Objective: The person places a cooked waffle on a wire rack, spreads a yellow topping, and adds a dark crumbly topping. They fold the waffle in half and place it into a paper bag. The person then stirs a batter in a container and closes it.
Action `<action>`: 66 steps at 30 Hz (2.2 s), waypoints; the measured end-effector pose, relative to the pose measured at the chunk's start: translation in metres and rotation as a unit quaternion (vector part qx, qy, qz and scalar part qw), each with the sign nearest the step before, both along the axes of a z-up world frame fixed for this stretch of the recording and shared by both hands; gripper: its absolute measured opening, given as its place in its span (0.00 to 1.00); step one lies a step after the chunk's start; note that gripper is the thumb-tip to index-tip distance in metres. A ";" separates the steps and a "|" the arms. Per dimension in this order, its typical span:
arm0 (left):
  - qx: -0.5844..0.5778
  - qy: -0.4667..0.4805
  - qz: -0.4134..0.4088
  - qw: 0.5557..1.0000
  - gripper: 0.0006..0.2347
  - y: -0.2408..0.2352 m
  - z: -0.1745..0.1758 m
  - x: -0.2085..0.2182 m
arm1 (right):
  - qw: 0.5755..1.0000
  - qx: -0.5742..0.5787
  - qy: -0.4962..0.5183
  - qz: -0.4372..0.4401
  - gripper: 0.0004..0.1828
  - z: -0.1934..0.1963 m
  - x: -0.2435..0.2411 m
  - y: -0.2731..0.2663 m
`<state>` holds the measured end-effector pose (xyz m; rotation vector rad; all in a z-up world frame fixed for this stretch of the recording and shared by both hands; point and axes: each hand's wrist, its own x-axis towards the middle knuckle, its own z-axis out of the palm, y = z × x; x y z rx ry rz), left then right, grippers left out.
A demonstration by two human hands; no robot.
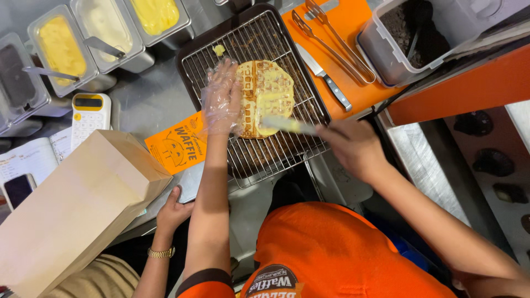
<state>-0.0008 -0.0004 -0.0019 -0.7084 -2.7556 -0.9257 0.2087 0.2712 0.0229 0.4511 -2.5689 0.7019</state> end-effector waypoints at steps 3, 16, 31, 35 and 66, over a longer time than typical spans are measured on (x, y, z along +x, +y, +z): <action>-0.022 -0.029 0.029 0.999 0.20 0.001 0.003 0.001 | 0.998 0.056 -0.020 0.036 0.20 -0.009 -0.019 -0.001; -0.047 -0.023 0.014 0.999 0.19 0.000 0.006 0.001 | 0.992 -0.122 -0.026 0.022 0.11 -0.011 -0.079 -0.002; -0.003 -0.008 0.015 1.000 0.17 -0.005 -0.001 -0.001 | 0.997 -0.013 -0.044 -0.064 0.13 0.002 -0.026 -0.005; 0.040 -0.021 0.031 0.999 0.17 -0.008 -0.007 -0.001 | 0.986 -0.125 -0.095 -0.059 0.11 0.047 0.012 -0.006; 0.056 0.032 0.061 0.996 0.12 0.029 0.092 0.002 | 0.911 -0.073 0.180 -0.363 0.17 0.063 -0.184 0.082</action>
